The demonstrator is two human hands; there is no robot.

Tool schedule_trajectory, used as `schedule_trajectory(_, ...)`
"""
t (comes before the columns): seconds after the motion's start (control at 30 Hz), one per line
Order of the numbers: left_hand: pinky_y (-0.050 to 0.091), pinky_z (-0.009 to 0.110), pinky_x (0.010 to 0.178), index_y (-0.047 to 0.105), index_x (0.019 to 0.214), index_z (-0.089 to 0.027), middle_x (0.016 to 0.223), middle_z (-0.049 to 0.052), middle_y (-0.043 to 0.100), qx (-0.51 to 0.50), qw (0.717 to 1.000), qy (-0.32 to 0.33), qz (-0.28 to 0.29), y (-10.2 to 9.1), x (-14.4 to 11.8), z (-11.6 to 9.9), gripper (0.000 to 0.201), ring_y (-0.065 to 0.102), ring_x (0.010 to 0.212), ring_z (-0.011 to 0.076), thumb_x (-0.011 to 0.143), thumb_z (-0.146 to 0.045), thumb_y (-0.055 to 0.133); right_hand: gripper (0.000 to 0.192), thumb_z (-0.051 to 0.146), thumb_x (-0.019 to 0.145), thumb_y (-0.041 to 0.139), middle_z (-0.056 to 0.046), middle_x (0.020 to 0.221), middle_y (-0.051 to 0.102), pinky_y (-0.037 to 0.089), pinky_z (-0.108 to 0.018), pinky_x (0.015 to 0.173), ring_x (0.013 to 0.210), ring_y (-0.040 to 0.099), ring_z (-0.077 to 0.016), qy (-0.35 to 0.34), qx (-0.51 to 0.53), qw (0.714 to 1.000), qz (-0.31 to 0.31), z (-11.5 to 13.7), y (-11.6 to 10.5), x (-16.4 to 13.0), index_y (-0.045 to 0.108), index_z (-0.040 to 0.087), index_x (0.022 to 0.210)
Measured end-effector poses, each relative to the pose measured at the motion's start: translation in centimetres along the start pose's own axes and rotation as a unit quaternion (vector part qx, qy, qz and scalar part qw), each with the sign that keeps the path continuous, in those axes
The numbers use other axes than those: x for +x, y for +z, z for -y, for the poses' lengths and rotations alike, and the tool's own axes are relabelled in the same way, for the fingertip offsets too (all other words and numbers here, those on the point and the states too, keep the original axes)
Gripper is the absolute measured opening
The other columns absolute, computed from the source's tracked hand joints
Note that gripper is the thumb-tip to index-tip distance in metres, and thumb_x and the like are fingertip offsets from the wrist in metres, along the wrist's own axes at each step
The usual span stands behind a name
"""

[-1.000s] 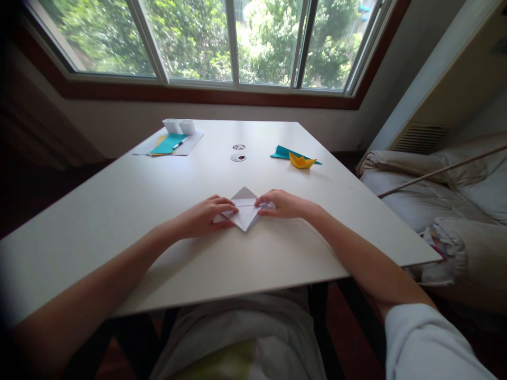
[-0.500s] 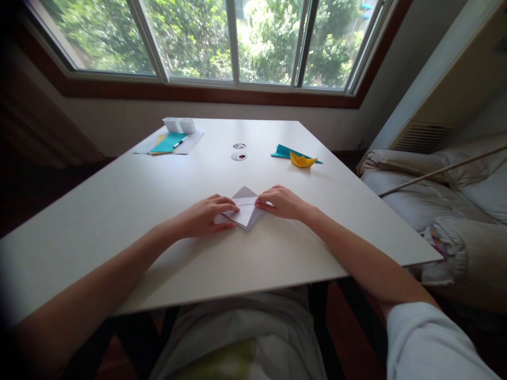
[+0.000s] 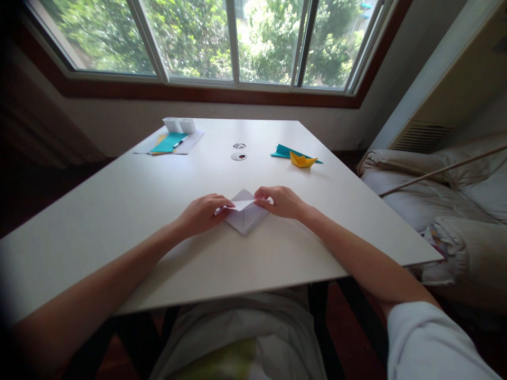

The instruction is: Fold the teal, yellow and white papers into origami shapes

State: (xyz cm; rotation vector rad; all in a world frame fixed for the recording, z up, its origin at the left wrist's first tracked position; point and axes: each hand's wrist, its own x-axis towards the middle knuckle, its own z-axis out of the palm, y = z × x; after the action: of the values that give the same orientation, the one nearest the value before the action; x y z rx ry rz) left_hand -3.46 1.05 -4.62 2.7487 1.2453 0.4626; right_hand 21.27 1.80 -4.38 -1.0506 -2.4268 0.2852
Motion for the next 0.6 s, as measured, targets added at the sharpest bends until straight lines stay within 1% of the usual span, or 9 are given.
schedule_trajectory(0.07, 0.041, 0.025, 0.059, 0.063, 0.081, -0.020, 0.078, 0.003, 0.063, -0.002, 1.000, -0.022, -0.012, 0.05, 0.10, 0.03, 0.023, 0.056, 0.069, 0.0163, 0.086, -0.026, 0.041, 0.023, 0.038, 0.083, 0.054, -0.004, 0.089, 0.068, 0.043, -0.026, 0.070, 0.078, 0.061, -0.0161, -0.016, -0.012, 1.000, 0.008, 0.04, 0.09, 0.02, 0.060, 0.021, 0.096)
schedule_trajectory(0.13, 0.040, 0.025, 0.059, 0.061, 0.076, -0.018, 0.072, 0.003, 0.061, -0.012, 0.999, -0.029, -0.027, 0.10, 0.23, 0.07, 0.026, 0.054, 0.065, 0.0156, 0.086, -0.027, 0.040, 0.026, 0.038, 0.081, 0.057, -0.005, 0.091, 0.067, 0.043, -0.028, 0.072, 0.079, 0.060, -0.0172, -0.024, -0.024, 0.999, 0.009, 0.07, 0.24, 0.12, 0.060, 0.021, 0.100)
schedule_trajectory(0.17, 0.041, 0.025, 0.060, 0.061, 0.076, -0.018, 0.072, 0.003, 0.061, -0.022, 0.999, -0.024, -0.032, 0.15, 0.29, 0.11, 0.025, 0.054, 0.065, 0.0155, 0.086, -0.027, 0.040, 0.025, 0.036, 0.081, 0.056, -0.005, 0.091, 0.067, 0.043, -0.028, 0.073, 0.080, 0.060, -0.0177, -0.027, -0.027, 0.999, 0.008, 0.07, 0.32, 0.18, 0.061, 0.020, 0.100)
schedule_trajectory(0.23, 0.042, 0.026, 0.064, 0.062, 0.078, -0.018, 0.073, 0.003, 0.061, -0.045, 0.998, -0.005, -0.038, 0.25, 0.39, 0.26, 0.023, 0.054, 0.068, 0.0157, 0.085, -0.025, 0.041, 0.020, 0.033, 0.083, 0.053, -0.006, 0.085, 0.067, 0.043, -0.028, 0.074, 0.082, 0.059, -0.0183, -0.032, -0.030, 0.999, 0.006, 0.03, 0.46, 0.28, 0.063, 0.019, 0.093)
schedule_trajectory(0.27, 0.042, 0.026, 0.065, 0.062, 0.079, -0.018, 0.074, 0.003, 0.062, -0.054, 0.998, 0.004, -0.039, 0.30, 0.43, 0.36, 0.021, 0.054, 0.071, 0.0161, 0.084, -0.024, 0.043, 0.019, 0.032, 0.085, 0.051, -0.006, 0.081, 0.067, 0.042, -0.028, 0.074, 0.081, 0.059, -0.0182, -0.032, -0.034, 0.999, 0.004, 0.00, 0.52, 0.32, 0.064, 0.019, 0.088)
schedule_trajectory(0.33, 0.043, 0.026, 0.067, 0.061, 0.079, -0.018, 0.075, 0.003, 0.062, -0.060, 0.998, 0.008, -0.036, 0.38, 0.49, 0.58, 0.017, 0.055, 0.074, 0.0169, 0.082, -0.023, 0.045, 0.023, 0.032, 0.087, 0.047, -0.006, 0.073, 0.064, 0.041, -0.027, 0.069, 0.073, 0.057, -0.0166, -0.017, -0.042, 0.999, -0.002, -0.04, 0.60, 0.33, 0.064, 0.018, 0.080)
schedule_trajectory(0.43, 0.042, 0.025, 0.064, 0.061, 0.078, -0.017, 0.072, 0.003, 0.062, -0.057, 0.998, -0.016, -0.021, 0.41, 0.57, 0.80, 0.015, 0.055, 0.070, 0.0165, 0.079, -0.023, 0.048, 0.026, 0.034, 0.088, 0.044, -0.002, 0.066, 0.060, 0.038, -0.024, 0.060, 0.058, 0.050, -0.0120, 0.026, -0.037, 0.999, -0.016, -0.02, 0.68, 0.26, 0.061, 0.018, 0.079)
schedule_trajectory(0.5, 0.041, 0.024, 0.061, 0.062, 0.078, -0.018, 0.071, 0.002, 0.062, -0.067, 0.997, -0.039, -0.015, 0.41, 0.61, 0.85, 0.015, 0.055, 0.067, 0.0153, 0.078, -0.023, 0.049, 0.026, 0.034, 0.087, 0.044, 0.000, 0.064, 0.058, 0.037, -0.022, 0.057, 0.056, 0.048, -0.0107, 0.042, -0.026, 0.999, -0.020, 0.04, 0.75, 0.23, 0.060, 0.018, 0.078)
schedule_trajectory(0.6, 0.042, 0.023, 0.063, 0.065, 0.084, -0.019, 0.075, 0.000, 0.064, -0.096, 0.993, -0.057, -0.023, 0.44, 0.65, 0.78, 0.017, 0.056, 0.066, 0.0136, 0.076, -0.022, 0.050, 0.019, 0.031, 0.084, 0.049, -0.001, 0.068, 0.061, 0.038, -0.022, 0.058, 0.060, 0.051, -0.0113, 0.037, -0.006, 0.999, -0.013, 0.09, 0.91, 0.24, 0.062, 0.017, 0.081)
